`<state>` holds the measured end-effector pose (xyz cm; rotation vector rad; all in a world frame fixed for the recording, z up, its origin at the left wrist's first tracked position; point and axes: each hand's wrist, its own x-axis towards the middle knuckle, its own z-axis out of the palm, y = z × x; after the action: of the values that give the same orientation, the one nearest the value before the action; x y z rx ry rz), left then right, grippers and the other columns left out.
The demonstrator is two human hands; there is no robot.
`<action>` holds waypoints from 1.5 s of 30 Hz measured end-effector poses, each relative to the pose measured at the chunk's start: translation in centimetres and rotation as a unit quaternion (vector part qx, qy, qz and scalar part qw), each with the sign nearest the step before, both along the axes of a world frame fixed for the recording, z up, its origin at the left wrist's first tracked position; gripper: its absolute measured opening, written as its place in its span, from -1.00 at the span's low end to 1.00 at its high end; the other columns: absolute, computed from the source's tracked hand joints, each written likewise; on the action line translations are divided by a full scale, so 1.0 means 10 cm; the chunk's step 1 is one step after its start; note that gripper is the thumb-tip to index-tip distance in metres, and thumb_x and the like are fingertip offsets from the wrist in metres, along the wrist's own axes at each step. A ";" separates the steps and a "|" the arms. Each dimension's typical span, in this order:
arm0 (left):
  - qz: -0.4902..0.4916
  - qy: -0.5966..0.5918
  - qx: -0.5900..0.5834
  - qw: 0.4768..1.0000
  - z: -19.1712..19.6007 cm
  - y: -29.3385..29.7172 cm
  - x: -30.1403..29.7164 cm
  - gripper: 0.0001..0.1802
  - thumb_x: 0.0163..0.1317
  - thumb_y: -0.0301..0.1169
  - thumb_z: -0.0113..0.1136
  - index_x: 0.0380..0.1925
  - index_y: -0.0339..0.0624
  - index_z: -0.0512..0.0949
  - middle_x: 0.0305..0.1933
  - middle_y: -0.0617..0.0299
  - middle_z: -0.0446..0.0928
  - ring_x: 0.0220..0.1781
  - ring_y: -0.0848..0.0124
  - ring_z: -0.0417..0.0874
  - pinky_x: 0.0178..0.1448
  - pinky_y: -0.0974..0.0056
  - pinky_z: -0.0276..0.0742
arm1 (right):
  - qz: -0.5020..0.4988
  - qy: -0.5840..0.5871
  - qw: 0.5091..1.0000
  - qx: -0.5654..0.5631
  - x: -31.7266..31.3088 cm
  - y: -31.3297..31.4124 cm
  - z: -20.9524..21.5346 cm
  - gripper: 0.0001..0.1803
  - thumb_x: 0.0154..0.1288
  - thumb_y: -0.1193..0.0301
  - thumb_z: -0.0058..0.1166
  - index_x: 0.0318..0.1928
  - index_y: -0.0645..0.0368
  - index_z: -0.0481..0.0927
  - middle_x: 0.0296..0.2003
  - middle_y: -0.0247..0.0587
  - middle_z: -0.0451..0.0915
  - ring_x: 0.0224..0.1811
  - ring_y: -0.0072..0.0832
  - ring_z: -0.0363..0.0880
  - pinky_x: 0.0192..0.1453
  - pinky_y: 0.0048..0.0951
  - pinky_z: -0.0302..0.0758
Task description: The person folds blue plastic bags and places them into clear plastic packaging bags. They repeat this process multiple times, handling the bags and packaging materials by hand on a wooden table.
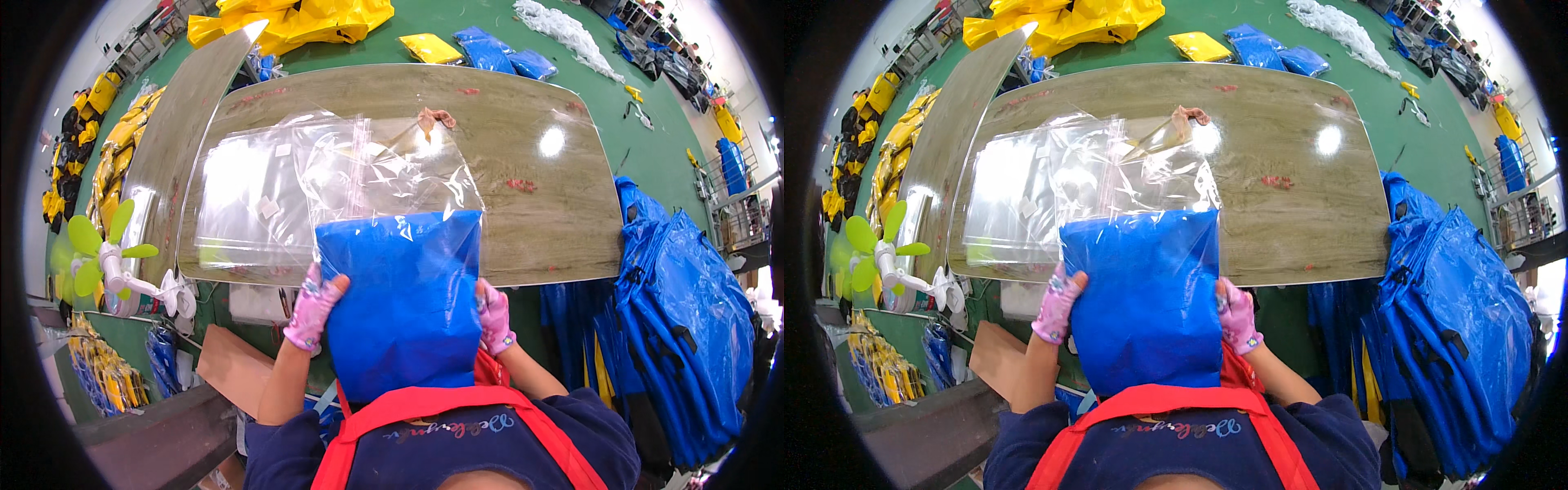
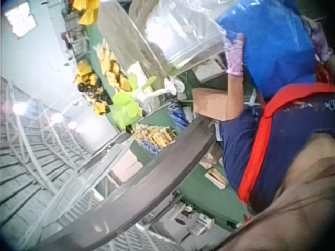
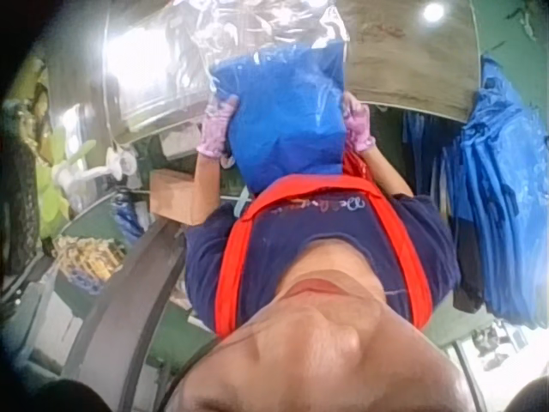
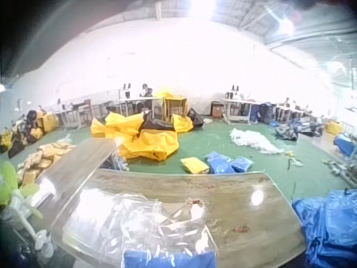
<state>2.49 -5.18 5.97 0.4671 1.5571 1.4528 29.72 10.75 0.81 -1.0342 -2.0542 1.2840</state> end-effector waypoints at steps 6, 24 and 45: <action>-0.153 -0.094 -0.091 0.980 -0.21 -0.22 0.26 -0.21 0.18 -0.21 0.36 0.32 -0.25 0.22 0.18 0.10 0.46 0.16 0.32 0.48 0.24 0.21 0.44 | 0.256 -0.005 0.953 -0.164 0.71 -0.01 -0.09 -0.76 0.22 0.51 0.04 -0.08 0.22 0.59 -0.21 -0.26 0.65 -0.16 -0.53 0.56 -0.05 -0.43 0.50; -0.108 -0.162 0.075 0.978 -0.34 0.05 0.23 0.13 0.11 0.44 -0.13 0.41 -0.27 0.02 0.45 0.03 0.14 0.40 0.19 0.27 0.42 0.09 0.21 | 0.164 -0.040 0.902 -0.397 0.95 -0.23 0.01 -0.57 0.21 0.31 0.32 0.02 0.20 0.50 -0.06 -0.37 0.57 -0.02 -0.63 0.47 0.10 -0.51 0.42; -0.178 0.003 -0.038 0.983 -0.27 -0.48 0.95 -0.21 0.00 -0.25 0.50 0.21 -0.24 0.35 0.15 0.12 0.47 0.13 0.31 0.49 0.25 0.20 0.40 | 0.040 0.126 0.946 -0.295 0.89 -0.35 0.48 -0.27 0.33 0.31 0.16 0.38 0.30 0.14 0.17 -0.15 0.44 0.22 -0.46 0.38 0.32 -0.43 0.30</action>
<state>12.01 -9.94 3.31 0.6680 1.4408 1.1146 38.61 7.27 5.59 -0.9609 -1.5594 2.0316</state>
